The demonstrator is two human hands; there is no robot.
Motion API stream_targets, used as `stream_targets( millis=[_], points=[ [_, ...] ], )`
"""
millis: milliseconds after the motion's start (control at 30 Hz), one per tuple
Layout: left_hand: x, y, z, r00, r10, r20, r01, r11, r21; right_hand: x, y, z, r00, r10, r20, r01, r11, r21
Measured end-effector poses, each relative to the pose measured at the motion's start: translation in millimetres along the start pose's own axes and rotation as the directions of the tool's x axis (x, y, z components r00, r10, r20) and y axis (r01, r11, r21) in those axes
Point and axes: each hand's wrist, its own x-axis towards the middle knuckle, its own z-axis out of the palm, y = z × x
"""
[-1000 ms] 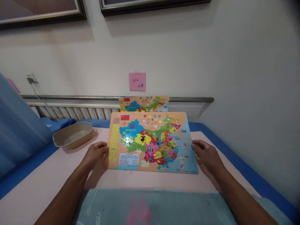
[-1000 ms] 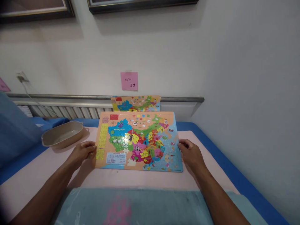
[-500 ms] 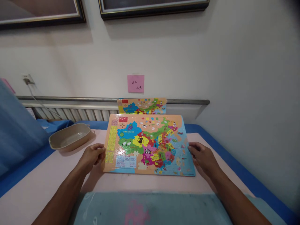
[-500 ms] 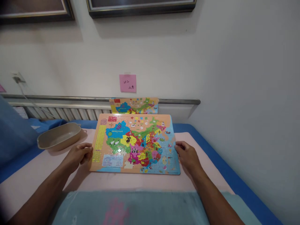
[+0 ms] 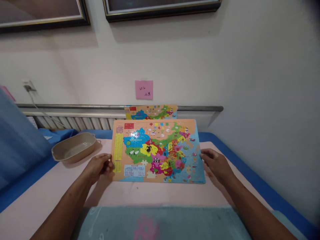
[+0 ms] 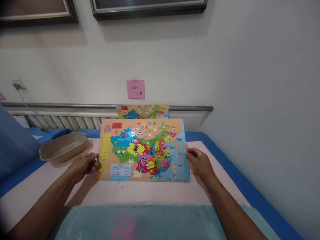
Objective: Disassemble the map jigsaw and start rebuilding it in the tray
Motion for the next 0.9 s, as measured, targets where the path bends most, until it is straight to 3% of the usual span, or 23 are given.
stream_targets(
  millis=[167, 267, 333, 400, 500, 567, 600, 700, 767, 900],
  points=[
    [12, 26, 6.9, 0.996, 0.059, -0.063, -0.064, 0.994, -0.089, 21, -22, 0, 0.999, -0.048, -0.027, 0.048, 0.999, 0.001],
    [15, 30, 5.9, 0.989, 0.128, -0.071, -0.139, 0.972, -0.187, 19, -30, -2, 0.999, -0.023, -0.043, 0.028, 0.994, 0.108],
    [13, 18, 1.2, 0.983, 0.177, -0.039, -0.181, 0.955, -0.234, 8, -24, -7, 0.999, 0.038, -0.007, -0.035, 0.972, 0.230],
    [9, -4, -4.3, 0.980, 0.199, -0.001, -0.195, 0.960, -0.202, -5, -8, -14, 0.989, 0.104, 0.106, -0.131, 0.946, 0.298],
    [2, -35, -8.4, 0.980, 0.193, 0.057, -0.197, 0.977, 0.085, -24, 20, -21, 0.940, 0.186, 0.285, -0.247, 0.950, 0.194],
    [1, -47, -6.9, 0.964, 0.253, 0.086, -0.267, 0.908, 0.322, -34, 35, -19, 0.932, 0.154, 0.329, -0.172, 0.985, 0.025],
    [1, -50, -5.3, 0.949, 0.297, 0.108, -0.315, 0.857, 0.409, -39, 41, -17, 0.939, 0.092, 0.331, -0.070, 0.994, -0.079],
    [5, -50, -0.4, 0.910, 0.378, 0.168, -0.406, 0.736, 0.542, -48, 49, -5, 0.932, -0.119, 0.343, 0.245, 0.903, -0.352],
    [7, -49, 1.5, 0.898, 0.401, 0.182, -0.428, 0.701, 0.570, -50, 52, 0, 0.923, -0.147, 0.354, 0.303, 0.847, -0.436],
    [8, -49, 2.1, 0.895, 0.412, 0.171, -0.427, 0.678, 0.598, -49, 53, 1, 0.925, -0.094, 0.367, 0.275, 0.833, -0.481]
  ],
)
